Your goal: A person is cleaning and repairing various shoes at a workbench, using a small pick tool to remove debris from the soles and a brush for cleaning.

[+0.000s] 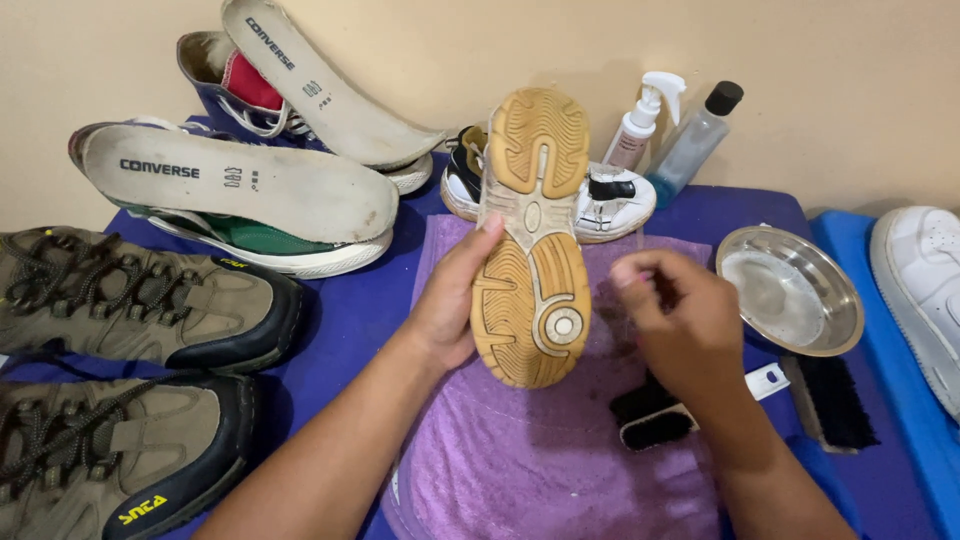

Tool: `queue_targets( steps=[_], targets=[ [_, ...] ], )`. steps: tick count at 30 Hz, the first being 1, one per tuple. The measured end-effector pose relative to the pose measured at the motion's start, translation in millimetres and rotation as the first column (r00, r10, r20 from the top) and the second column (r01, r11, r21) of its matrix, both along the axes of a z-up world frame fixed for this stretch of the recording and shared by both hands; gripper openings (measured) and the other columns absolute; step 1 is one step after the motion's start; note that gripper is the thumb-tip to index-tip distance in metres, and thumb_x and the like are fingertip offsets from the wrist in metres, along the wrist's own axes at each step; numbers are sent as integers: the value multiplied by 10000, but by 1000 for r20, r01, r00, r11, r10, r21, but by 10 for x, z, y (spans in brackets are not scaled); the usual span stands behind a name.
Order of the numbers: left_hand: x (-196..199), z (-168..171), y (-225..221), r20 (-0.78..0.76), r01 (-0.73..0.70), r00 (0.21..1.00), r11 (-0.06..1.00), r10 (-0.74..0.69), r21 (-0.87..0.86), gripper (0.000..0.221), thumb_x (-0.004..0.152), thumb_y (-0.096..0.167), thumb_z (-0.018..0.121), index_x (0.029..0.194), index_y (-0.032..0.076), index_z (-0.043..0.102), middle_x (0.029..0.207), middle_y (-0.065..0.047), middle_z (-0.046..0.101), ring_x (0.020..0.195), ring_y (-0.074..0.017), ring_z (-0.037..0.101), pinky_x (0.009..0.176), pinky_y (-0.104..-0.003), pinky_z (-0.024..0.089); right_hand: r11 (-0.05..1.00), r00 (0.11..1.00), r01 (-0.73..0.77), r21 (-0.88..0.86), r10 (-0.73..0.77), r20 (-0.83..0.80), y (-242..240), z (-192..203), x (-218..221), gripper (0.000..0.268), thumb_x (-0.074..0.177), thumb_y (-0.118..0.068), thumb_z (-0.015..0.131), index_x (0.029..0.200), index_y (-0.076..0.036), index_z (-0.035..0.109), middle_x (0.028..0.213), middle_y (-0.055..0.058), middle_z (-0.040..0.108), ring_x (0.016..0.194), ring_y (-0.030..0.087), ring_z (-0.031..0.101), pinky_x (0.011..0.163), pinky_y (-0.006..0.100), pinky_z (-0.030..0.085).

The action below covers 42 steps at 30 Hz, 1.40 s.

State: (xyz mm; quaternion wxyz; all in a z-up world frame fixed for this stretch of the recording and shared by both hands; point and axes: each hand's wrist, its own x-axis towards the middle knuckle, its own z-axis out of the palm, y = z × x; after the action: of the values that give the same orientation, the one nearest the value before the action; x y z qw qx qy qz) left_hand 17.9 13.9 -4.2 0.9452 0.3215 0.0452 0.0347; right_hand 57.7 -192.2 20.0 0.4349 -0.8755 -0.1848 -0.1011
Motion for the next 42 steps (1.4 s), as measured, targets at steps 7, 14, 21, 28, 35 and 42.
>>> queue_targets(
  steps=[7,14,21,28,35,42],
  targets=[
    [-56,-29,-19,-10,9,1000,989,-7,146,482,942,311,690,1344,53,620,1099,-217,722,988,-297,738,885,-481,618,833,953,-299,466,286,102,6,9,-90,534,826,44,457,1335,72,615,1067,157,647,981,204,658,876,307,541],
    [16,-158,-6,30,6,999,974,-13,225,443,943,291,697,1307,48,627,1052,-212,736,928,-267,752,830,-450,644,823,914,-399,404,323,246,72,-15,-122,303,981,-1,579,1252,128,613,893,160,624,842,231,683,788,336,585],
    [30,-137,-9,97,-39,995,952,10,304,332,964,280,672,1201,49,655,959,-168,750,848,-206,760,763,-370,651,752,794,-607,258,589,150,155,169,-246,264,944,-199,610,877,-26,798,683,117,714,640,200,685,622,352,544],
    [27,-119,5,161,-88,987,925,29,369,298,974,263,665,1165,35,664,935,-153,747,821,-185,751,738,-363,653,736,760,-649,195,640,113,173,199,-342,86,825,-44,708,879,-35,773,753,120,781,718,269,780,692,396,596],
    [33,-145,14,179,-136,981,909,70,394,229,971,251,658,1082,54,691,860,-104,725,785,-146,722,721,-326,627,660,675,-738,144,728,122,172,223,-317,106,888,-100,648,828,-57,724,805,116,799,754,287,798,709,421,600],
    [52,-225,36,157,-110,986,901,47,419,395,956,275,622,1246,13,678,1204,-122,738,1080,-211,698,958,-344,557,647,633,-757,-90,761,146,180,228,-390,28,840,-118,670,848,-125,696,893,42,795,883,197,803,868,351,607]
  ],
)
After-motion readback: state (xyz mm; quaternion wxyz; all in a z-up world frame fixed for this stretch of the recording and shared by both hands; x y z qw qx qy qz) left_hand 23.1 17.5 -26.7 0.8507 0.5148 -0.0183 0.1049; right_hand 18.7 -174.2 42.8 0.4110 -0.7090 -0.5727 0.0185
